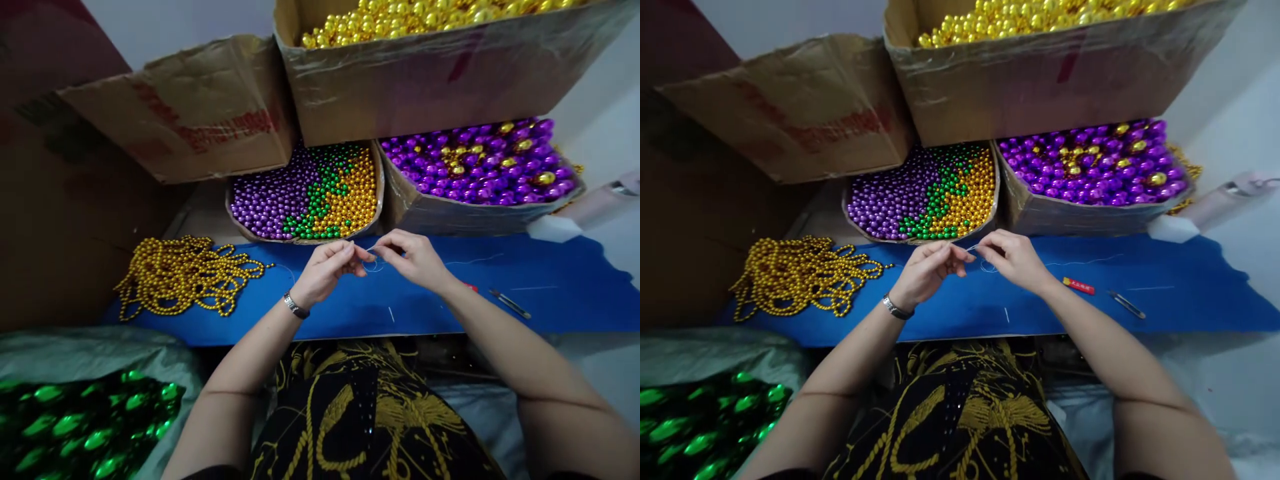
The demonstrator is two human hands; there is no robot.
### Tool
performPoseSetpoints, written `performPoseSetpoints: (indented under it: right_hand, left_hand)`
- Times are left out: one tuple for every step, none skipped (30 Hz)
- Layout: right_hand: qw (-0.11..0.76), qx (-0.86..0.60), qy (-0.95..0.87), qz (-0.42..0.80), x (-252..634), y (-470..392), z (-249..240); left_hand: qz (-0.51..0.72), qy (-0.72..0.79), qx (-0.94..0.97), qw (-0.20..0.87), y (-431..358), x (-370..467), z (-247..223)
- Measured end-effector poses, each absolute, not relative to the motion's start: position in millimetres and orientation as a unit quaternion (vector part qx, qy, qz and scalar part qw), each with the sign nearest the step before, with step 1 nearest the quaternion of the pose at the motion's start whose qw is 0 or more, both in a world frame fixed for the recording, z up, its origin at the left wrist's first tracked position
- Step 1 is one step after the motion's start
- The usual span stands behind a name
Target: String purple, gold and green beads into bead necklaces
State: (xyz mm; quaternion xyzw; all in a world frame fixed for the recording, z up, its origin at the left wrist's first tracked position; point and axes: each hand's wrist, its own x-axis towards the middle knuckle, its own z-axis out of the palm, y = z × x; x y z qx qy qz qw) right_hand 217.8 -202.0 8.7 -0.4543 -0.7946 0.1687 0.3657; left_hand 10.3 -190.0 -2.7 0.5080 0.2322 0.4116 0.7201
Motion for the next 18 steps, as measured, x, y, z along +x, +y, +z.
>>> performPoseSetpoints:
  right_hand:
    - [0.374, -0.46, -0.782, 0.195, 216, -202, 9]
    - [0.378, -0.465, -0.77, 0.221, 214, -203, 10]
    - [0.379, -0.469, -0.759, 0.246, 212, -203, 10]
    - [0.38, -0.47, -0.751, 0.267, 210, -204, 10]
    - [0.382, -0.469, -0.744, 0.285, 207, -204, 10]
    - [0.384, -0.466, -0.738, 0.302, 204, -204, 10]
    - [0.386, -0.462, -0.733, 0.318, 201, -204, 10]
    - [0.389, -0.456, -0.729, 0.332, 198, -204, 9]
    - [0.394, -0.448, -0.725, 0.344, 195, -205, 9]
    - [0.401, -0.442, -0.721, 0.351, 194, -205, 10]
    - [0.409, -0.44, -0.717, 0.353, 193, -205, 10]
    - [0.415, -0.443, -0.713, 0.351, 194, -206, 11]
    - [0.418, -0.452, -0.709, 0.345, 197, -208, 13]
    - [0.416, -0.466, -0.705, 0.335, 203, -210, 16]
    - [0.405, -0.484, -0.705, 0.324, 212, -214, 19]
    - [0.381, -0.498, -0.711, 0.316, 224, -219, 21]
    - [0.347, -0.511, -0.722, 0.312, 240, -224, 23]
    - [0.288, -0.516, -0.742, 0.317, 258, -230, 23]
  left_hand:
    - [0.43, 0.234, 0.495, 0.718, -192, 9, -7]
    - [0.447, 0.236, 0.479, 0.717, -195, 8, -11]
    - [0.461, 0.239, 0.465, 0.717, -197, 7, -16]
    - [0.473, 0.244, 0.45, 0.717, -199, 7, -21]
    - [0.483, 0.249, 0.437, 0.717, -201, 7, -25]
    - [0.488, 0.253, 0.428, 0.718, -203, 8, -30]
    - [0.486, 0.252, 0.424, 0.721, -204, 9, -34]
    - [0.475, 0.244, 0.426, 0.73, -205, 11, -37]
    - [0.454, 0.229, 0.433, 0.744, -205, 12, -40]
    - [0.424, 0.212, 0.445, 0.759, -205, 14, -43]
    - [0.393, 0.199, 0.461, 0.77, -205, 15, -46]
    - [0.369, 0.196, 0.481, 0.771, -204, 16, -48]
    - [0.355, 0.207, 0.506, 0.759, -205, 15, -50]
    - [0.349, 0.229, 0.537, 0.734, -205, 12, -52]
    - [0.345, 0.258, 0.573, 0.697, -205, 8, -54]
    - [0.338, 0.289, 0.612, 0.654, -206, 2, -57]
    - [0.328, 0.32, 0.649, 0.607, -207, -7, -60]
    - [0.316, 0.348, 0.681, 0.562, -208, -17, -64]
